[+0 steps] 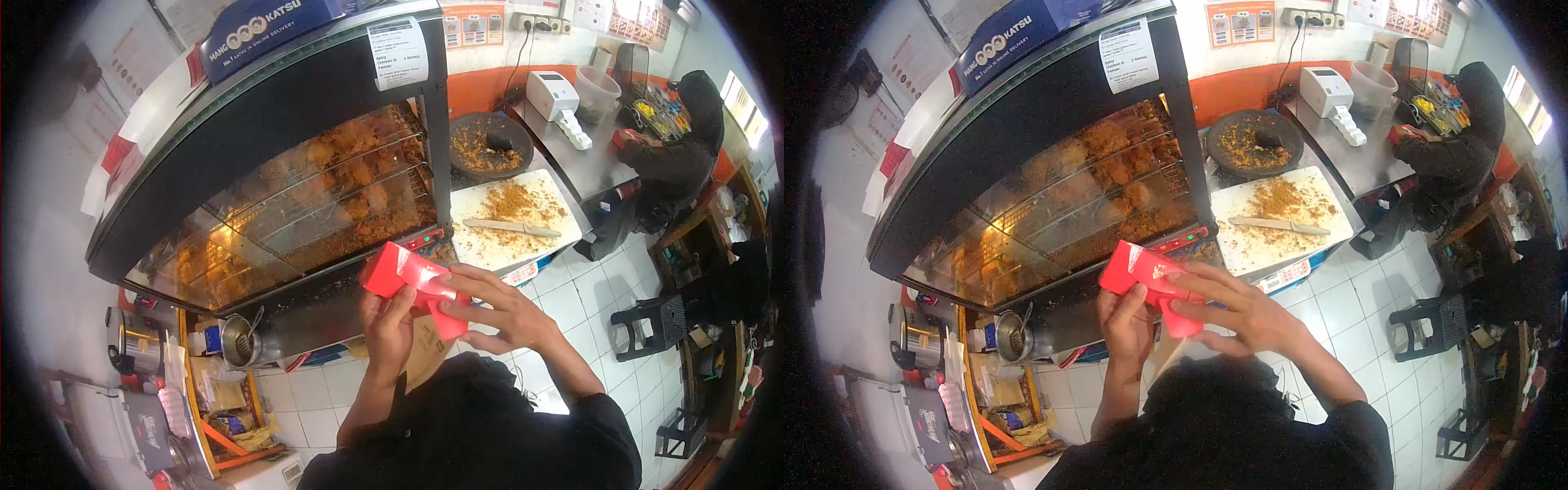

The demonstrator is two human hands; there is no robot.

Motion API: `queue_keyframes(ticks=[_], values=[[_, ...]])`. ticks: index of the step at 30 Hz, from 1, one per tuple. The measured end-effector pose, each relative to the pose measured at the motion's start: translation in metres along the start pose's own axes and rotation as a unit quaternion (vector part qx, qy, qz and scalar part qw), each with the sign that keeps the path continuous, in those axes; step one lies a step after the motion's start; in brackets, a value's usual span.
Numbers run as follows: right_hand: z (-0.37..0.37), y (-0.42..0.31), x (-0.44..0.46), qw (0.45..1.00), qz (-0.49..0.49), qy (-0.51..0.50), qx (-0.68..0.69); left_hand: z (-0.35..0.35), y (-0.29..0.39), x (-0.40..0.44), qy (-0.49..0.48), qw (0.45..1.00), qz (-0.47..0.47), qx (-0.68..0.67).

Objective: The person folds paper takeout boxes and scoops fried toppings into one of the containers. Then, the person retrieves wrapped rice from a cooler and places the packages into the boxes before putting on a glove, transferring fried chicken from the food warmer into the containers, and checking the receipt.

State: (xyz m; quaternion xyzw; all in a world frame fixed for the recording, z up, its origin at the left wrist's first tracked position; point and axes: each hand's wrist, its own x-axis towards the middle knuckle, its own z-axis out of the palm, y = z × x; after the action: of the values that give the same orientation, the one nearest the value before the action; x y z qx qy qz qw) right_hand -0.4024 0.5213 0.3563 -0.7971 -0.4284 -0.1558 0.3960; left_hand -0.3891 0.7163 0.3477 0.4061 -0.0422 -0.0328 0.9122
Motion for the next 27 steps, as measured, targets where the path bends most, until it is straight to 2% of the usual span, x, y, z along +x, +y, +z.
queue_keyframes(ticks=[2,3,4,8,10,15,17,19,20,21,27], values=[[0.003,-0.002,-0.001,0.999,0.026,0.013,-0.038,0.006,-0.002,-0.002,-0.002,1.0,-0.006,-0.002],[0.003,-0.001,-0.003,0.999,0.027,0.014,-0.036,0.008,-0.005,-0.002,0.0,0.999,0.022,0.026],[0.004,-0.001,-0.005,0.999,0.032,0.016,-0.027,0.01,-0.007,-0.003,0.001,0.997,0.051,0.054],[0.007,0.005,-0.016,0.998,0.037,0.041,0.03,0.008,-0.015,-0.007,0.015,0.995,0.065,0.08],[0.012,0.008,-0.02,0.996,0.054,0.06,0.032,0.012,-0.02,-0.017,0.014,0.994,0.012,0.105],[0.019,0.009,-0.022,0.991,0.078,0.108,0.026,0.014,-0.028,-0.03,0.062,0.986,-0.04,0.147],[0.022,0.013,-0.026,0.992,0.071,0.104,0.018,0.006,-0.04,-0.029,0.045,0.997,-0.003,0.062],[0.028,0.019,-0.031,0.987,0.077,0.133,0.037,0.01,-0.052,-0.033,0.055,0.994,0.047,0.079],[0.03,0.021,-0.033,0.982,0.082,0.16,0.053,0.005,-0.058,-0.037,0.057,0.996,0.012,0.068],[0.031,0.022,-0.034,0.983,0.08,0.158,0.055,0.006,-0.06,-0.039,0.059,0.996,0.015,0.068],[0.041,0.032,-0.042,0.99,0.082,0.107,0.038,-0.011,-0.073,-0.045,0.089,0.994,-0.051,0.021]])
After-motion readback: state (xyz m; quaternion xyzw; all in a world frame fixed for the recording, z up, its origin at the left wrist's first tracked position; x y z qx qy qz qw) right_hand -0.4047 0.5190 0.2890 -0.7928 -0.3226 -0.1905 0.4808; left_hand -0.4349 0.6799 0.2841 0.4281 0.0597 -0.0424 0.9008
